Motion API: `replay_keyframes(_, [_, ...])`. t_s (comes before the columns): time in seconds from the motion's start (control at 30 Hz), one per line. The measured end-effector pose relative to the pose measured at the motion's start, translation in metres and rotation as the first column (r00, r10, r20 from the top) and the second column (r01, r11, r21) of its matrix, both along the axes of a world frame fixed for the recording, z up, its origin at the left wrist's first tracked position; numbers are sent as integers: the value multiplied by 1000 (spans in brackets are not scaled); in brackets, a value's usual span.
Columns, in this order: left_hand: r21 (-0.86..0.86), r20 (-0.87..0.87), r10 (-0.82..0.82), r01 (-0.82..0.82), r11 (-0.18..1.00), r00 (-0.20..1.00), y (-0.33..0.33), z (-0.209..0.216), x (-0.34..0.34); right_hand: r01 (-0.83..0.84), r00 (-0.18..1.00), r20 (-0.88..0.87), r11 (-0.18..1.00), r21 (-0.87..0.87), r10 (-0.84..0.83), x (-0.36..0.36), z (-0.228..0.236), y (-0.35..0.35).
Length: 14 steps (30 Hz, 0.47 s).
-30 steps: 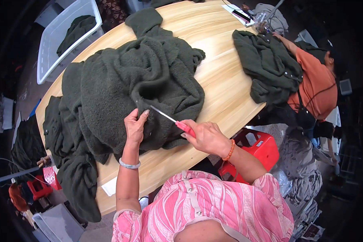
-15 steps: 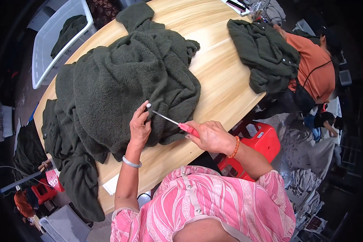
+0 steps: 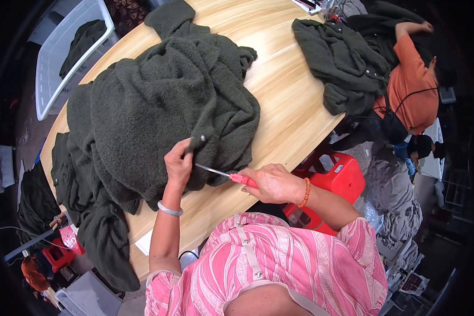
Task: Trimming loose threads from green garments using small scissors.
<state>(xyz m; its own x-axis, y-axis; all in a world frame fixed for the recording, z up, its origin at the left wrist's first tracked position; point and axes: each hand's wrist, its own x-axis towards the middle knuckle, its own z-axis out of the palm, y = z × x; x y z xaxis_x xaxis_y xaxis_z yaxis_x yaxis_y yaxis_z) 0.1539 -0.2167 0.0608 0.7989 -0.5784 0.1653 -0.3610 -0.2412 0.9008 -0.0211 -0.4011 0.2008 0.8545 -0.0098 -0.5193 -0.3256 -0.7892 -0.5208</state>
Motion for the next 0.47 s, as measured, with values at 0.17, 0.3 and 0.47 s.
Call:
replay_keyframes(0.17, [-343, -874, -68, -512, 788, 481, 4, -30, 12, -7, 999, 35, 1000, 15, 6, 0, 2, 14])
replay_keyframes(0.3, [-363, -931, -232, -663, 655, 281, 5, -29, 20, -5, 998, 65, 1000, 24, 4, 3, 1, 18])
replay_keyframes(0.47, [-393, -920, -249, -699, 598, 304, 9, -44, 28, -147, 988, -43, 989, 30, 148, -1, 3, 25])
